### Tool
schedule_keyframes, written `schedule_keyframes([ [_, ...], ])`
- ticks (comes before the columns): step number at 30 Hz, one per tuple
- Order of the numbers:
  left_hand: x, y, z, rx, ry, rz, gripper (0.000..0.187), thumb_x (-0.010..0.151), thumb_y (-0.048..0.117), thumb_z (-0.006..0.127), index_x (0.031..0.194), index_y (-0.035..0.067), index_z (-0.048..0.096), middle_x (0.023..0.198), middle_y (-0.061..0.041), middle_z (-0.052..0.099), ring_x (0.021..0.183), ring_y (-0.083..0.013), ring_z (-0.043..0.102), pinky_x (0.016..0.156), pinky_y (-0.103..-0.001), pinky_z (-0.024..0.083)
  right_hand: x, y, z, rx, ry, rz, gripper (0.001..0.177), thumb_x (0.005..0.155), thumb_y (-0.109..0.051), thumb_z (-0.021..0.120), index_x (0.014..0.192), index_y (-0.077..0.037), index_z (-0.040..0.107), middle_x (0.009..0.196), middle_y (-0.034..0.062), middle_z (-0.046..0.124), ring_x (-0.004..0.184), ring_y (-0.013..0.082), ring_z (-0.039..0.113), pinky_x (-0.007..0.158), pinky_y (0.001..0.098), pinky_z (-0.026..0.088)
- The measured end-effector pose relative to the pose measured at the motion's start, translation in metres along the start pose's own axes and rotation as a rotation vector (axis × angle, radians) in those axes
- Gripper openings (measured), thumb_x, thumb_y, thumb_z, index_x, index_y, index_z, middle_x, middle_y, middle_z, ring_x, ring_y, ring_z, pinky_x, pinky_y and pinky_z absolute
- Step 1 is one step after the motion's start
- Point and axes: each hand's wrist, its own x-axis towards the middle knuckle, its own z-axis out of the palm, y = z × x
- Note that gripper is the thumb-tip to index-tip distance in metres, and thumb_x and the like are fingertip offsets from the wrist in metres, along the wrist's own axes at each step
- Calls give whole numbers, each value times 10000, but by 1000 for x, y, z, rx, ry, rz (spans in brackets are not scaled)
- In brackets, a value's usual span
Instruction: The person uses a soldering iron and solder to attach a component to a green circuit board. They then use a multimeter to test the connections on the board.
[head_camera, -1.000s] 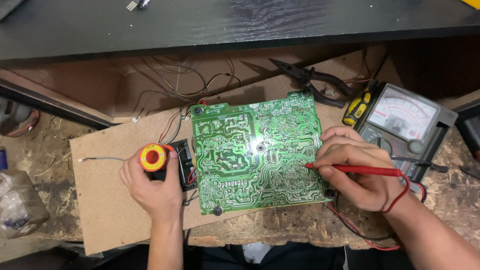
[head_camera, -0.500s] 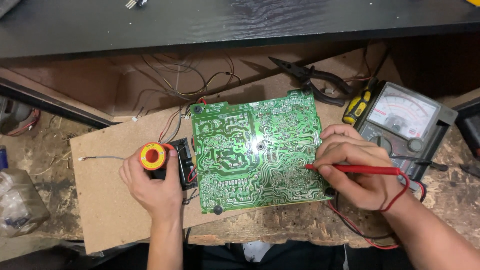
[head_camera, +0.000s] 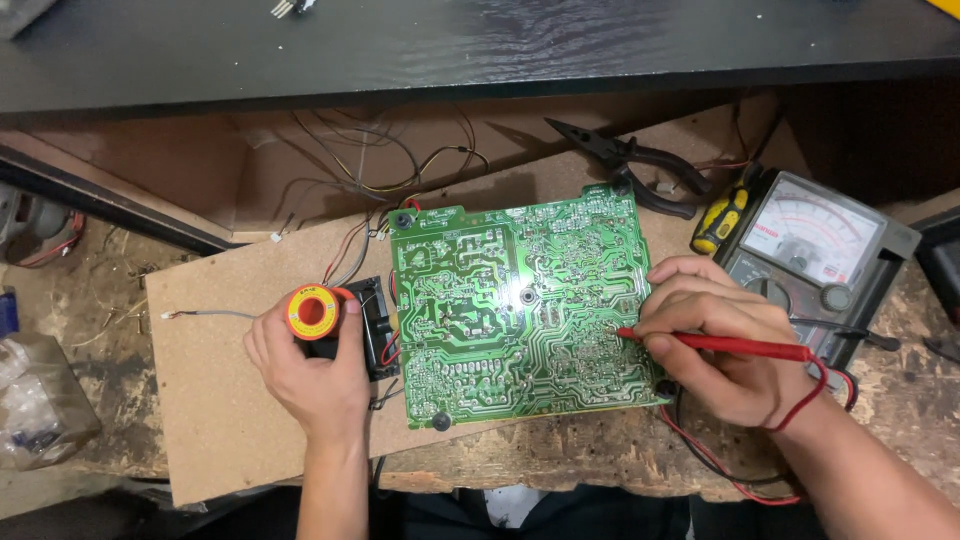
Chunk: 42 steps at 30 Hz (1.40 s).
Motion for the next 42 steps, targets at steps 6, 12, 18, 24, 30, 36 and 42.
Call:
schedule_keyframes([
  [6, 0, 1, 0, -13, 5, 9, 299, 718, 143, 672, 903, -17, 499, 828, -117, 483, 788, -250, 397, 700, -329, 329, 0, -1, 1, -33, 7, -26, 117, 753, -90, 461, 661, -35, 508, 604, 58, 550, 538, 154, 530, 804, 359, 416],
  [12, 0, 1, -1, -6, -3, -4, 302, 723, 161, 665, 907, -12, 500, 831, -114, 481, 799, -251, 400, 709, -330, 330, -4, 2, 4, -69, 35, -25, 104, 751, -71, 464, 678, -20, 518, 622, 65, 565, 558, 160, 540, 807, 366, 431],
  [18, 1, 2, -1, -12, 9, 12, 298, 722, 157, 665, 901, -15, 500, 822, -114, 479, 791, -252, 401, 712, -331, 328, 0, -2, 1, -74, 8, -50, 110, 752, -86, 462, 679, -26, 520, 620, 59, 566, 537, 160, 538, 800, 367, 432],
  [24, 0, 1, 0, -21, 6, 21, 299, 726, 153, 665, 902, -20, 498, 820, -115, 475, 789, -247, 395, 708, -326, 325, -2, -2, 0, -62, 3, -38, 115, 755, -101, 461, 684, -34, 522, 610, 48, 561, 529, 150, 530, 798, 361, 433],
  [30, 0, 1, 0, -21, 7, 17, 297, 720, 145, 671, 903, -16, 500, 823, -113, 479, 792, -250, 397, 705, -329, 329, -1, -1, 0, -35, 8, -17, 111, 748, -74, 460, 660, -33, 514, 603, 55, 558, 527, 151, 536, 803, 357, 431],
  [36, 0, 0, -1, -12, 5, 23, 300, 725, 155, 667, 901, -15, 495, 821, -114, 475, 788, -252, 397, 705, -333, 330, -1, -2, 0, -23, -1, -38, 104, 754, -69, 453, 671, -31, 503, 585, 53, 543, 510, 153, 518, 802, 360, 430],
  [42, 1, 0, -1, -12, 6, 30, 297, 725, 152, 667, 898, -16, 494, 819, -117, 476, 786, -252, 399, 714, -333, 326, -2, -2, 1, -32, 21, -15, 102, 746, -51, 456, 666, -19, 511, 607, 70, 549, 536, 168, 527, 799, 362, 439],
])
